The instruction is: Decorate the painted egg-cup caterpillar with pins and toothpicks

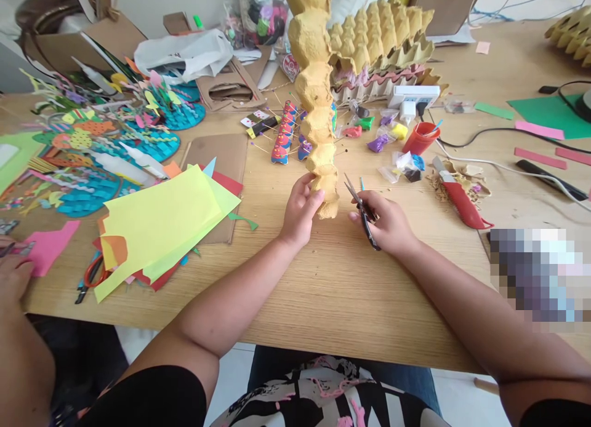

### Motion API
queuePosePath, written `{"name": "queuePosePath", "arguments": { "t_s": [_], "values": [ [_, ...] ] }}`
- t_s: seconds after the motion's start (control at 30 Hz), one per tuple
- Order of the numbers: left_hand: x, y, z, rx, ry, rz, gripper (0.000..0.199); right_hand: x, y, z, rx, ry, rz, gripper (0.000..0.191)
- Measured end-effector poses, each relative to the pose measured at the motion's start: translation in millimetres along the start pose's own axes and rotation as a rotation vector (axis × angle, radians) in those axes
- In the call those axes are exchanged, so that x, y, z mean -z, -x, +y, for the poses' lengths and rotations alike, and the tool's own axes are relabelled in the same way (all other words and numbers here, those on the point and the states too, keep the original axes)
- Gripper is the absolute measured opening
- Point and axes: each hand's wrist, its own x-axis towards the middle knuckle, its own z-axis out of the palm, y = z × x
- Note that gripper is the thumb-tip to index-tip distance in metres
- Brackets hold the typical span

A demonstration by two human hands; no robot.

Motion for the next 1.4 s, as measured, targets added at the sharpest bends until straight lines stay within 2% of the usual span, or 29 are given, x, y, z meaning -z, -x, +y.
{"name": "queuePosePath", "arguments": {
  "t_s": [0.13,0.33,0.63,1.4],
  "values": [
    [0.1,-1.5,0.3,0.008,0.010,0.029,0.058,0.5,-0.4,-4.3,0.001,0.161,-0.023,0.039],
    [-1.9,-1.8,3.5,-0.017,-0.002,0.075,0.059,1.9,-1.1,-1.6,0.051,0.303,0.023,0.043],
    [0.6,-1.8,2.9,0.028,-0.011,0.057,0.063,0.2,0.9,-0.7,0.123,0.366,0.059,0.046],
    [-0.2,-0.5,3.3,0.053,-0.014,0.037,0.062,5.6,-0.8,-2.9,0.111,0.452,0.053,0.049]
  ]
}}
